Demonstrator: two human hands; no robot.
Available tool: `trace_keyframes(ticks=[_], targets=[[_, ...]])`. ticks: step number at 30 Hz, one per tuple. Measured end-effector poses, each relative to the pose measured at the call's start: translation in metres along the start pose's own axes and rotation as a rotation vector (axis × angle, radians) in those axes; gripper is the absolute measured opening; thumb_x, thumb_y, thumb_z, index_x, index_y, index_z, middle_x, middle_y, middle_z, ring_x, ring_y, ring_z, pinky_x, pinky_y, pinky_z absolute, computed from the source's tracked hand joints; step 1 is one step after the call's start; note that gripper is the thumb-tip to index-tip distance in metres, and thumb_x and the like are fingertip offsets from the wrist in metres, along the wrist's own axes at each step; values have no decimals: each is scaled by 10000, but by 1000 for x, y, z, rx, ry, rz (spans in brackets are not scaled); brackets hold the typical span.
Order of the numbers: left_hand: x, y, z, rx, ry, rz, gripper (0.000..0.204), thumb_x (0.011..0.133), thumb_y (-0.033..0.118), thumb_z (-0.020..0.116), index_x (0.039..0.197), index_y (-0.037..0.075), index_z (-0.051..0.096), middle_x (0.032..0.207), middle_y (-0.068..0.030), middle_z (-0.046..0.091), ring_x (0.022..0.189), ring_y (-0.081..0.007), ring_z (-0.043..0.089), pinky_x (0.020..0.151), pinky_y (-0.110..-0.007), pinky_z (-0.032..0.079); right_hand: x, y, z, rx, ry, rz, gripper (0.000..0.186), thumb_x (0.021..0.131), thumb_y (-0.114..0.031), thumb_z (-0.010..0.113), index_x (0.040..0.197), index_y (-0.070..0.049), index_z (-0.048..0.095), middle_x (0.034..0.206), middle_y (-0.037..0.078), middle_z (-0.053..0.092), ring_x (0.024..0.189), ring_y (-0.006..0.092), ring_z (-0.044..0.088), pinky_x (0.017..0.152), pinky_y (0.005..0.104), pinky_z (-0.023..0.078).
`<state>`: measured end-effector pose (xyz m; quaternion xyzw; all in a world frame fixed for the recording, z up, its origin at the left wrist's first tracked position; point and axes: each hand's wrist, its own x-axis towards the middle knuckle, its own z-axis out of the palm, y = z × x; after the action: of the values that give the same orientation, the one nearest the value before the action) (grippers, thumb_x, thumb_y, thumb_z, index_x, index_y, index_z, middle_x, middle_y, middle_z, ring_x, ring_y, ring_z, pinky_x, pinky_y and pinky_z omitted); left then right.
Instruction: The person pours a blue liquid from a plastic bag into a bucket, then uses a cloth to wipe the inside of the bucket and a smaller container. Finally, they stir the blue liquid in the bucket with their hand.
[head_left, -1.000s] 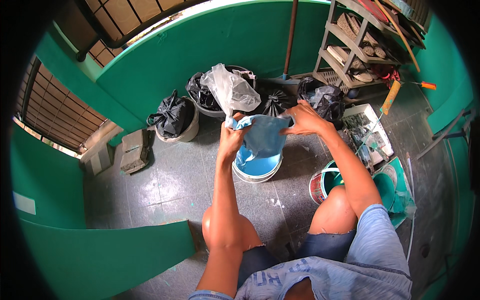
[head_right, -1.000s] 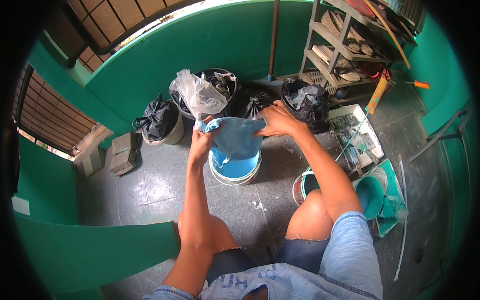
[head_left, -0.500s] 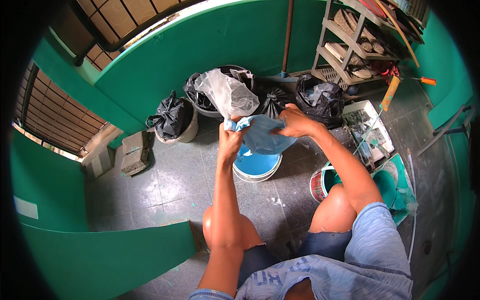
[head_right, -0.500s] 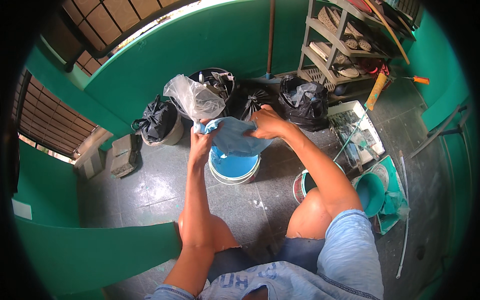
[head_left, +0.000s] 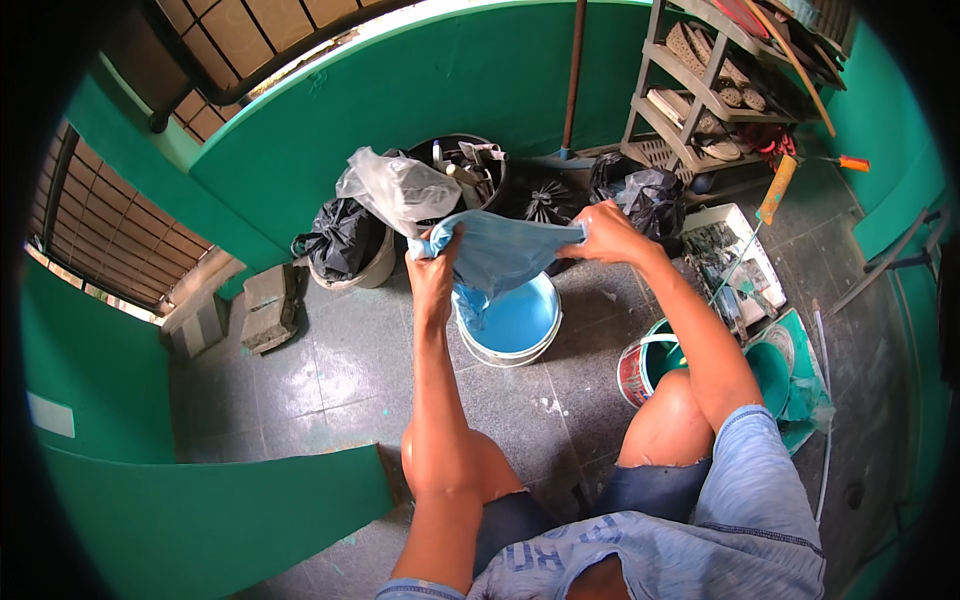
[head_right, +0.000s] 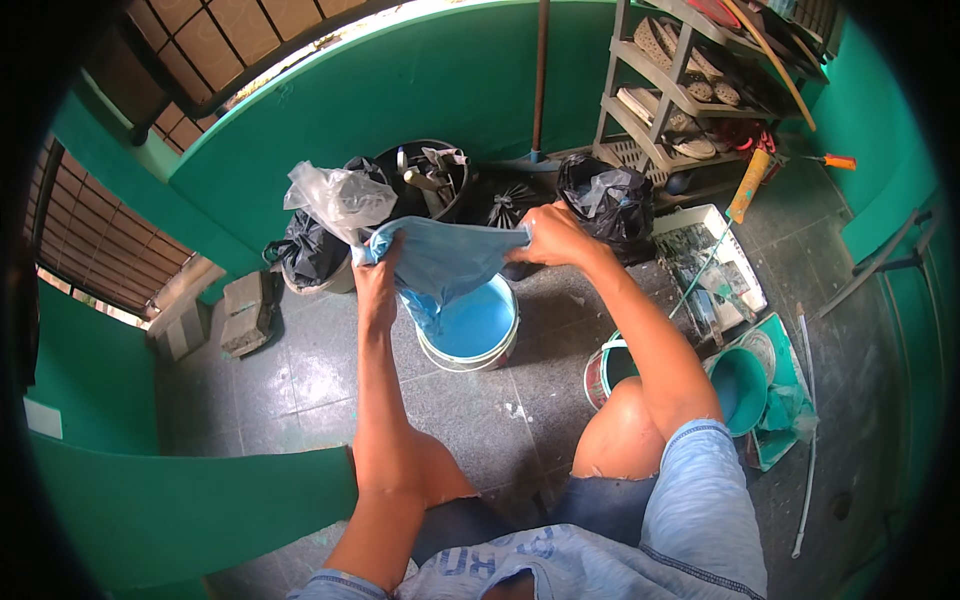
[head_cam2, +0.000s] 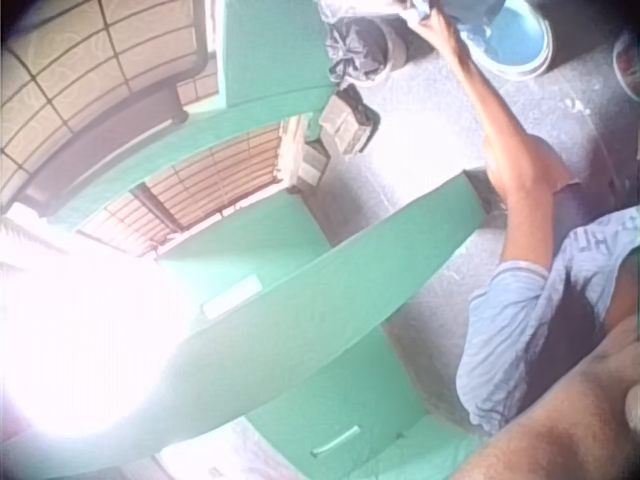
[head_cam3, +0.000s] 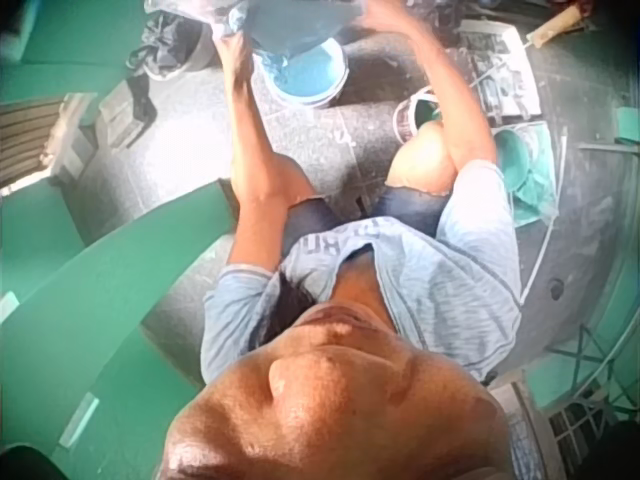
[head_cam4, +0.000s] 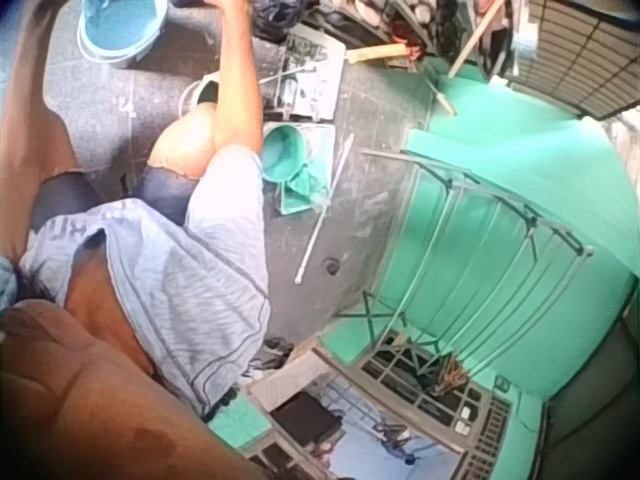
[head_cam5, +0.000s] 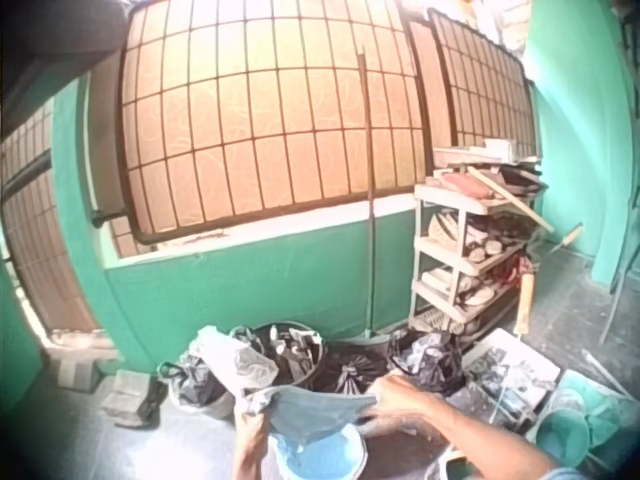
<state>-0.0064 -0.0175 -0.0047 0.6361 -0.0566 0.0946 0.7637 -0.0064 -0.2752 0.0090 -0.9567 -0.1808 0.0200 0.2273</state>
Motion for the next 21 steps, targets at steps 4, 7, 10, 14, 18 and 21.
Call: trace_keyframes(ticks=[4,7,10,14,18,21], targets=[[-2,0,3,-83,49,-43,181,828,179,629,922,24,620,832,15,590,751,-69,496,686,-231,389,0,6,2,152,231,-51,329,674,-322,713,822,-33,660,697,195,613,683,358,603,636,392,467],[-1,-4,0,-97,42,-42,201,837,186,620,976,42,601,900,13,583,808,-81,500,742,-241,387,7,11,13,179,425,-96,291,721,-269,679,866,-19,648,749,206,617,703,375,594,645,371,472],[2,-3,-5,-67,37,-65,220,839,178,618,1016,51,582,918,13,576,821,-89,502,771,-238,380,3,7,9,244,360,-71,263,762,-212,643,910,5,632,803,214,621,734,345,614,670,349,467],[3,-3,-1,-121,66,-19,233,839,175,623,1033,55,576,936,8,576,833,-88,498,771,-238,379,8,18,14,583,305,-127,265,790,-209,631,921,21,629,823,128,652,757,201,610,723,305,447],[3,-2,-1,-257,63,-45,239,840,186,626,1036,61,573,956,9,573,845,-84,493,765,-243,385,7,-2,8,911,218,-79,285,795,-227,650,956,8,631,872,45,638,785,120,562,771,269,430],[1,-1,4,-201,12,-96,235,838,184,627,1030,61,573,943,11,571,836,-84,496,753,-241,390,4,-17,3,1034,167,-59,299,760,-218,700,953,-3,623,894,29,628,801,104,555,792,246,427]])
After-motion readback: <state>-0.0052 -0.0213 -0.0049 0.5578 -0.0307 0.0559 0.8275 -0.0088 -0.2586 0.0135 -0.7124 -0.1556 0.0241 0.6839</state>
